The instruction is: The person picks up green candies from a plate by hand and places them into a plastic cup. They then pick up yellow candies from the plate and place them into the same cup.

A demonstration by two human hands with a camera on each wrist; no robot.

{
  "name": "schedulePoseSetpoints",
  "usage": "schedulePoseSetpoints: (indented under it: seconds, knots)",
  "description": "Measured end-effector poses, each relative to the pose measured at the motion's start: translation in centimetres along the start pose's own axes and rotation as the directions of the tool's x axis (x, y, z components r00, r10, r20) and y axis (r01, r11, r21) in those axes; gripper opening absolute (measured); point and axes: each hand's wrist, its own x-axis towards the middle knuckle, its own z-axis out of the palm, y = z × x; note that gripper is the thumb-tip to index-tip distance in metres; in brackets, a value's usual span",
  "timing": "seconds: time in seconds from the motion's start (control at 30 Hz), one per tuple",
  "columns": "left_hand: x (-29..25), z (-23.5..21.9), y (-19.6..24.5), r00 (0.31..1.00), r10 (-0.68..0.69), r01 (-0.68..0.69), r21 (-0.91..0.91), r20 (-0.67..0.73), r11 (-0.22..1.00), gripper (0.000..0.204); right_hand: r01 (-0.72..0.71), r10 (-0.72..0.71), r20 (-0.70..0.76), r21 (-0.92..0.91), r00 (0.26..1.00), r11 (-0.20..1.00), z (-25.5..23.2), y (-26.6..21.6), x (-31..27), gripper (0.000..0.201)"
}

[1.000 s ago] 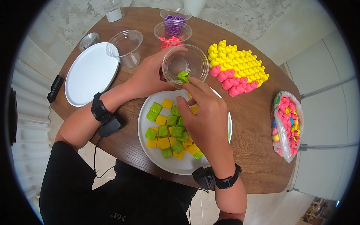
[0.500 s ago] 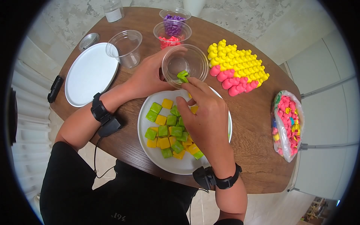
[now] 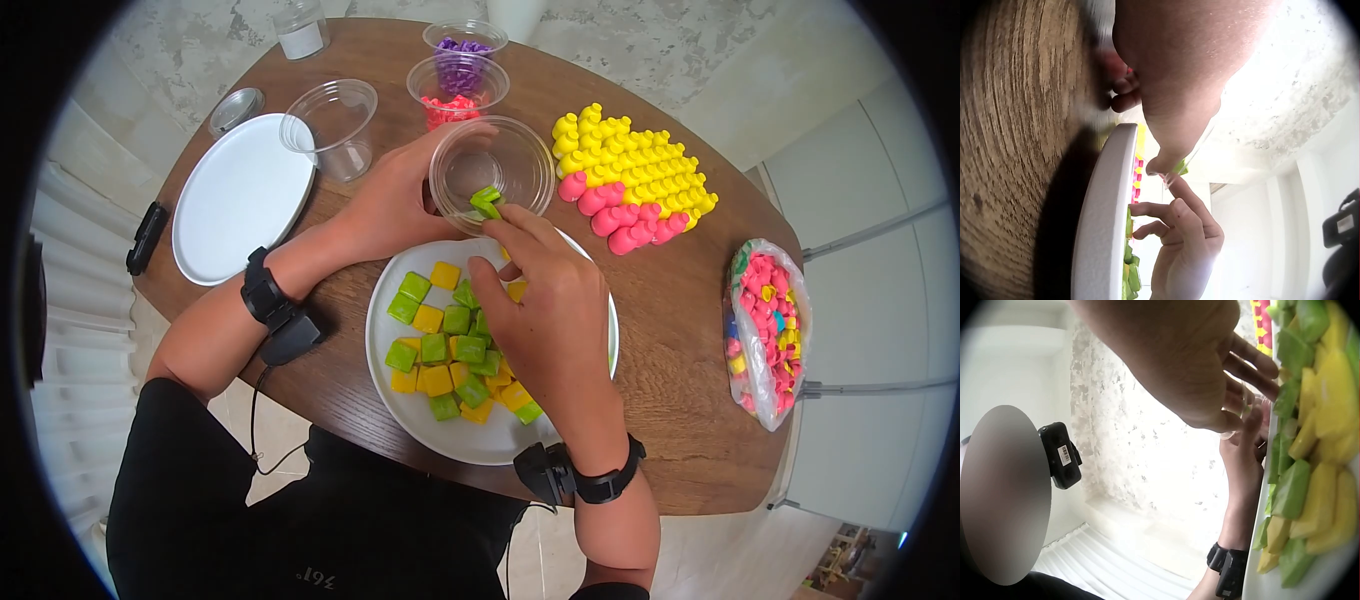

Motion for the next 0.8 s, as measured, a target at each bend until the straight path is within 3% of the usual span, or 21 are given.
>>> schedulePoseSetpoints:
  seconds: [0.1,0.43,0.8]
  knots:
    - [0.03,-0.31,0.53,0.998,-0.055,0.055,-0.024,0.029,0.998,0.092,0.001,-0.001,0.0,0.0,1.0,1.0,-0.04,-0.02,0.01,0.031]
    - [0.04,-0.14,0.18,1.0,-0.021,0.022,-0.004,0.017,1.0,0.091,-0.005,0.005,0.011,-0.025,1.0,1.0,-0.01,0.2,-0.04,0.032]
    - [0.18,-0.4,0.7,0.996,-0.073,0.075,-0.044,0.045,0.996,0.092,-0.001,0.001,0.01,-0.026,1.0,1.0,-0.04,0.16,-0.06,0.032]
